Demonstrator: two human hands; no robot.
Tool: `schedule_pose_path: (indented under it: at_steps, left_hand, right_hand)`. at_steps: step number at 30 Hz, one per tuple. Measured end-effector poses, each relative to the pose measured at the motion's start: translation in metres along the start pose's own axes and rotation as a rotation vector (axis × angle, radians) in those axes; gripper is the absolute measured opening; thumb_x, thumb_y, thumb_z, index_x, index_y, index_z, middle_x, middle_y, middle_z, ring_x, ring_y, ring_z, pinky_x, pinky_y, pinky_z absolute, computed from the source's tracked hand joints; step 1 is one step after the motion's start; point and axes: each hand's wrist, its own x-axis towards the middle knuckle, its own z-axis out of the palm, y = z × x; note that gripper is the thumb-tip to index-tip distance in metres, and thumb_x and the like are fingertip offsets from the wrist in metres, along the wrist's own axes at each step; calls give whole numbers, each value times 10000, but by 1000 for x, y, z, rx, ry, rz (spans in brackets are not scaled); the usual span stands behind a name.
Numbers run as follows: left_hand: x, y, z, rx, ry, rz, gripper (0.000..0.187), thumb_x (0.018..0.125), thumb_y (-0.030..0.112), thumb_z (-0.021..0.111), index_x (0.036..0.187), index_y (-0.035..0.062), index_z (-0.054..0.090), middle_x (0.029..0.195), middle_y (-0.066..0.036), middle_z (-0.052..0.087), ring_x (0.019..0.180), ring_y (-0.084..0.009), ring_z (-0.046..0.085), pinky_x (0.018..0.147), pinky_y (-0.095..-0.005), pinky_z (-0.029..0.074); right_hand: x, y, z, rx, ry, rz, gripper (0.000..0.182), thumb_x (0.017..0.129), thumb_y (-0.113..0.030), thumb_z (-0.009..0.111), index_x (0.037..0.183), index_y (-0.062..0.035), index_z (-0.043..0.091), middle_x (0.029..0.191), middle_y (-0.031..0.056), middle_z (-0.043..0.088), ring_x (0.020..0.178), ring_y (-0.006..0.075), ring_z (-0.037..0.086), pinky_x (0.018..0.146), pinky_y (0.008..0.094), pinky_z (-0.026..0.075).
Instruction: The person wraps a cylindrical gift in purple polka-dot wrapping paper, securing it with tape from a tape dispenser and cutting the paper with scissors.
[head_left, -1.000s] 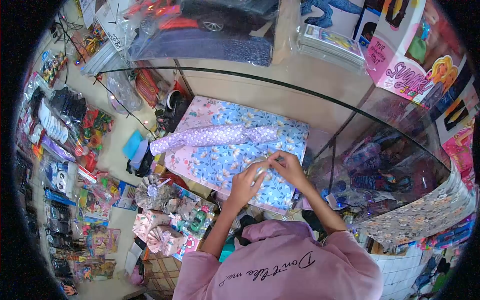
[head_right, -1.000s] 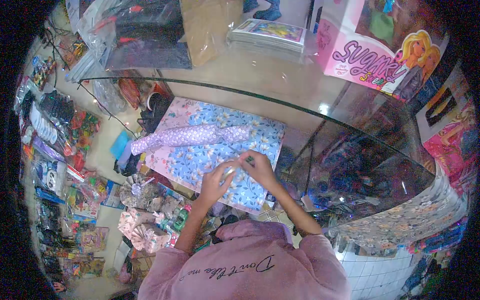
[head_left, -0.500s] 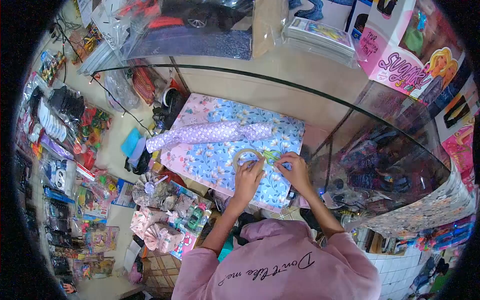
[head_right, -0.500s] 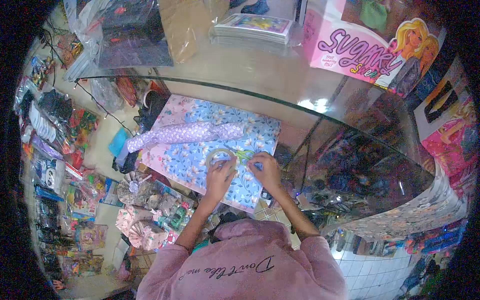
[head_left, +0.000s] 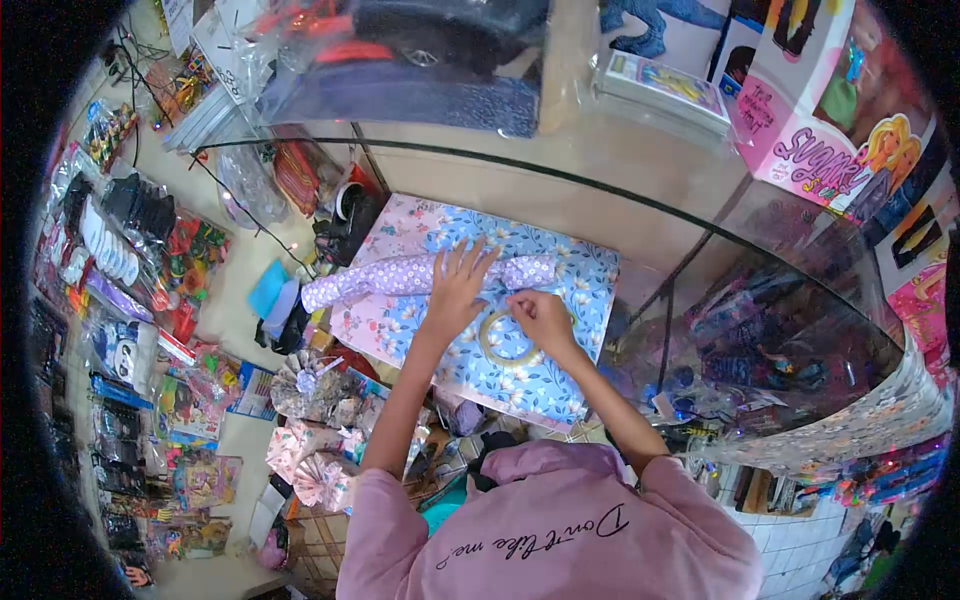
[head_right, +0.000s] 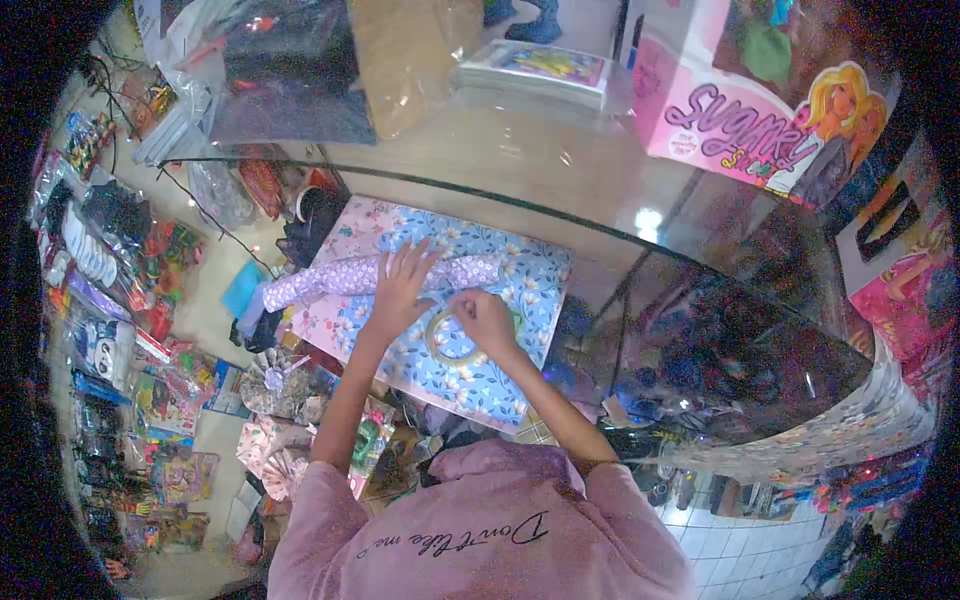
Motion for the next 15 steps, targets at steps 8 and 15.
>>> schedule_pose_path:
  at_steps: [8, 15]
  left_hand:
    - [24, -32, 13, 23, -114, 25, 1007, 567, 179, 789, 1398, 83, 228, 1217, -155, 495, 1196, -298, 424, 1061, -515, 179]
    - [11, -24, -19, -96, 192, -101, 877, 608, 184, 750, 1361, 76, 312, 1229, -114, 483, 1180, -248, 431, 1048, -496, 186]
  right_hand:
    - [13, 10, 24, -98, 57, 74, 213, 775, -234, 660, 898, -63, 688, 556, 99, 589, 469, 167, 560, 442, 307, 397]
    - [14, -22, 34, 606, 79, 149, 301, 858, -113, 608, 1123, 30, 589, 1026, 93, 636, 882, 95, 584, 740, 228, 456]
